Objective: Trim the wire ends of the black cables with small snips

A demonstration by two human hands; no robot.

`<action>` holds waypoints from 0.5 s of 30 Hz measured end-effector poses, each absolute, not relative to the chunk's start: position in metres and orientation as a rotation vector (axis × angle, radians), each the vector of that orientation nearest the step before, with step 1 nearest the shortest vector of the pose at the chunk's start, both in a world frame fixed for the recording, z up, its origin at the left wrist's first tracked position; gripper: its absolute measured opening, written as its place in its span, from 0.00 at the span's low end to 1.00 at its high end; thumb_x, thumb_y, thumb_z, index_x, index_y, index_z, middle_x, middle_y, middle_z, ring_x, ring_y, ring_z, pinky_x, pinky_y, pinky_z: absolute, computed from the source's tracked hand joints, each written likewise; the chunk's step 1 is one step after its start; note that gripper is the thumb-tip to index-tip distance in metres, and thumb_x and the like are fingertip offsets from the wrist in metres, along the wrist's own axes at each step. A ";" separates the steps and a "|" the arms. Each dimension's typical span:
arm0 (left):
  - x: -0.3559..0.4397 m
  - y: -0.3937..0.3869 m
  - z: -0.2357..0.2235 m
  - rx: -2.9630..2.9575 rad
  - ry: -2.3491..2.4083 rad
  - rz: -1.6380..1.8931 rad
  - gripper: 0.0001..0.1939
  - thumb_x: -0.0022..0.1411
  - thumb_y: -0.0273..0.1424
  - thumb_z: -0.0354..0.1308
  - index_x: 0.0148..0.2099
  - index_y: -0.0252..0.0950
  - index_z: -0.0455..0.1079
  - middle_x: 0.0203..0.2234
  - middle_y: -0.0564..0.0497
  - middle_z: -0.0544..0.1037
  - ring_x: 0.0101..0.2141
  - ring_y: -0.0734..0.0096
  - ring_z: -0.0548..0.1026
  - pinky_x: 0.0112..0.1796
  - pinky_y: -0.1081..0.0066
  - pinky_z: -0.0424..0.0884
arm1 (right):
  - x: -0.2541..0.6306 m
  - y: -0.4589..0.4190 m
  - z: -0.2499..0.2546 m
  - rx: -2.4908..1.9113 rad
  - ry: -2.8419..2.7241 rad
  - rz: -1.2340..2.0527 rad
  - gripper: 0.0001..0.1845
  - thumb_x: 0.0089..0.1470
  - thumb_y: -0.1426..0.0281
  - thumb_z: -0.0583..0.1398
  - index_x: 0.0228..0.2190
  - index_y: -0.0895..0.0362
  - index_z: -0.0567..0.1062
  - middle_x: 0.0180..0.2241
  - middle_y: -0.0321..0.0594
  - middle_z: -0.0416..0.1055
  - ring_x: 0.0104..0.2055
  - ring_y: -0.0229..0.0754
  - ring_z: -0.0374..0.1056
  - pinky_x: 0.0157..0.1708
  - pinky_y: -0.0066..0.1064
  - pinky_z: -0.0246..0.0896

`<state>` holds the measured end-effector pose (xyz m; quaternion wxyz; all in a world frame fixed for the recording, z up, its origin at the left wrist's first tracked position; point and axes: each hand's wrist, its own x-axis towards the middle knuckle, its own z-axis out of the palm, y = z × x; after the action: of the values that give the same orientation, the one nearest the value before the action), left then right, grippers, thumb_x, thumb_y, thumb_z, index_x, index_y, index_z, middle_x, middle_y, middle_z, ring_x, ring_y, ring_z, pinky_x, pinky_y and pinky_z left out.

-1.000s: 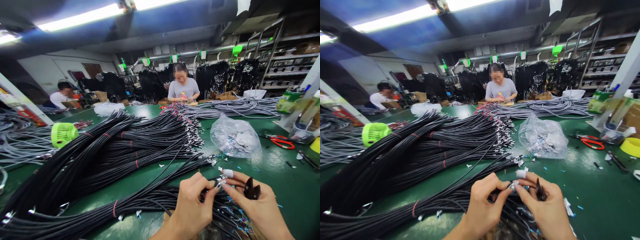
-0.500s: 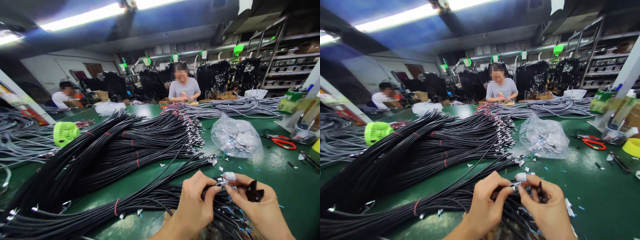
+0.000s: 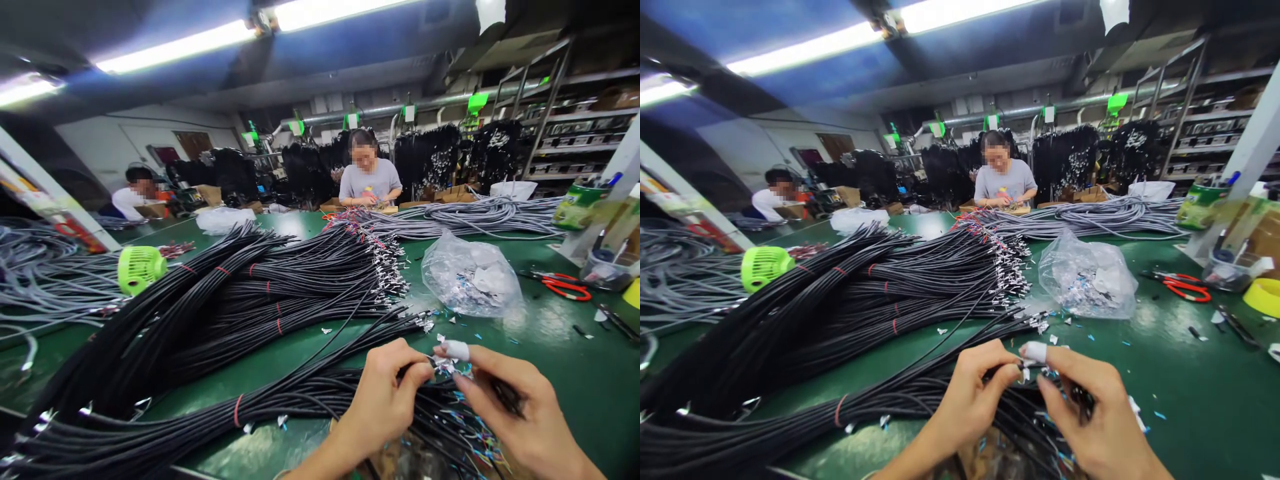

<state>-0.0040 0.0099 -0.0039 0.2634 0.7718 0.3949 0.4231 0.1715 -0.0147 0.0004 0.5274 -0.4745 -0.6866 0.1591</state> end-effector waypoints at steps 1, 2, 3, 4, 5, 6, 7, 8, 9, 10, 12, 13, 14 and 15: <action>-0.005 0.010 -0.003 2.088 1.052 1.121 0.12 0.63 0.26 0.52 0.29 0.33 0.73 0.20 0.52 0.70 0.24 0.74 0.66 0.26 0.74 0.57 | 0.170 -0.016 -0.001 -1.123 -1.632 0.392 0.11 0.47 0.70 0.63 0.36 0.53 0.81 0.27 0.38 0.78 0.21 0.39 0.69 0.23 0.27 0.68; -0.006 0.010 -0.003 2.089 1.037 1.100 0.13 0.64 0.26 0.51 0.28 0.33 0.73 0.20 0.52 0.70 0.24 0.74 0.66 0.26 0.74 0.58 | 0.169 -0.016 -0.002 -1.119 -1.614 0.412 0.11 0.47 0.70 0.63 0.35 0.53 0.81 0.28 0.38 0.79 0.21 0.39 0.69 0.22 0.27 0.68; -0.006 0.010 -0.003 2.087 1.026 1.086 0.13 0.64 0.26 0.51 0.28 0.33 0.73 0.20 0.52 0.70 0.24 0.74 0.66 0.27 0.74 0.58 | 0.168 -0.016 -0.004 -1.119 -1.598 0.436 0.11 0.47 0.70 0.63 0.35 0.53 0.81 0.28 0.38 0.79 0.21 0.39 0.70 0.23 0.27 0.68; -0.006 0.010 -0.003 2.083 1.019 1.074 0.13 0.64 0.26 0.51 0.28 0.33 0.73 0.20 0.52 0.70 0.24 0.74 0.66 0.27 0.74 0.58 | 0.168 -0.016 -0.005 -1.123 -1.583 0.458 0.11 0.48 0.69 0.64 0.36 0.53 0.80 0.29 0.38 0.79 0.22 0.39 0.71 0.23 0.27 0.69; -0.006 0.010 -0.004 2.079 1.012 1.069 0.14 0.64 0.26 0.51 0.28 0.32 0.72 0.21 0.52 0.71 0.24 0.74 0.67 0.27 0.74 0.59 | 0.168 -0.015 -0.006 -1.123 -1.577 0.476 0.11 0.48 0.69 0.63 0.37 0.53 0.80 0.29 0.38 0.80 0.22 0.39 0.72 0.23 0.26 0.69; -0.006 0.010 -0.004 2.072 1.006 1.070 0.14 0.63 0.26 0.51 0.27 0.32 0.72 0.21 0.52 0.71 0.24 0.74 0.67 0.27 0.75 0.59 | 0.168 -0.014 -0.007 -1.123 -1.578 0.485 0.12 0.49 0.69 0.64 0.38 0.53 0.79 0.29 0.37 0.80 0.22 0.39 0.72 0.22 0.25 0.68; -0.006 0.010 -0.004 2.062 1.000 1.074 0.13 0.63 0.25 0.51 0.27 0.32 0.72 0.21 0.51 0.71 0.24 0.74 0.67 0.27 0.75 0.59 | 0.168 -0.012 -0.006 -1.121 -1.588 0.485 0.12 0.48 0.69 0.64 0.38 0.53 0.79 0.28 0.37 0.80 0.21 0.38 0.71 0.21 0.24 0.68; -0.006 0.009 -0.004 2.055 0.993 1.077 0.13 0.63 0.25 0.51 0.27 0.32 0.72 0.21 0.51 0.72 0.24 0.74 0.67 0.27 0.75 0.59 | 0.169 -0.011 -0.006 -1.117 -1.603 0.479 0.12 0.48 0.69 0.64 0.38 0.53 0.79 0.28 0.36 0.80 0.20 0.37 0.71 0.21 0.23 0.68; -0.006 0.009 -0.004 2.052 0.989 1.080 0.13 0.63 0.25 0.51 0.27 0.32 0.72 0.21 0.51 0.72 0.24 0.74 0.67 0.27 0.75 0.59 | 0.169 -0.010 -0.005 -1.114 -1.618 0.467 0.11 0.47 0.69 0.65 0.36 0.53 0.80 0.27 0.35 0.80 0.19 0.36 0.70 0.20 0.23 0.67; -0.006 0.009 -0.004 2.052 0.988 1.083 0.13 0.63 0.25 0.51 0.27 0.32 0.72 0.21 0.51 0.72 0.24 0.74 0.67 0.27 0.75 0.59 | 0.169 -0.009 -0.005 -1.111 -1.629 0.449 0.10 0.47 0.70 0.65 0.35 0.53 0.80 0.26 0.35 0.79 0.18 0.35 0.69 0.19 0.23 0.67; -0.005 0.008 -0.004 2.050 1.011 1.086 0.12 0.62 0.25 0.52 0.27 0.32 0.72 0.20 0.51 0.72 0.23 0.74 0.67 0.27 0.75 0.59 | 0.168 -0.009 -0.005 -1.119 -1.626 0.425 0.07 0.45 0.70 0.66 0.31 0.53 0.81 0.24 0.34 0.78 0.17 0.35 0.68 0.19 0.22 0.66; -0.005 0.007 -0.004 2.041 1.038 1.096 0.12 0.61 0.26 0.53 0.26 0.32 0.71 0.20 0.51 0.72 0.23 0.74 0.67 0.27 0.75 0.59 | 0.168 -0.009 -0.006 -1.128 -1.613 0.431 0.06 0.45 0.70 0.66 0.30 0.54 0.80 0.23 0.34 0.78 0.17 0.35 0.68 0.19 0.22 0.66; -0.004 0.007 -0.005 2.025 1.069 1.112 0.11 0.61 0.26 0.54 0.26 0.32 0.71 0.20 0.51 0.72 0.23 0.74 0.67 0.26 0.75 0.59 | 0.167 -0.009 -0.007 -1.145 -1.594 0.453 0.06 0.45 0.69 0.66 0.30 0.55 0.80 0.23 0.35 0.77 0.18 0.36 0.68 0.18 0.22 0.66; -0.002 0.006 -0.006 2.006 1.101 1.137 0.10 0.60 0.25 0.54 0.26 0.32 0.70 0.20 0.51 0.71 0.23 0.74 0.67 0.26 0.75 0.59 | 0.167 -0.010 -0.008 -1.166 -1.573 0.489 0.07 0.45 0.69 0.66 0.30 0.56 0.79 0.22 0.36 0.77 0.18 0.36 0.68 0.17 0.23 0.65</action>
<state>-0.0024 0.0058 -0.0058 0.2891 0.7515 0.4126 0.4260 0.1669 -0.0099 -0.0081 0.5327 -0.4890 -0.6595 0.2052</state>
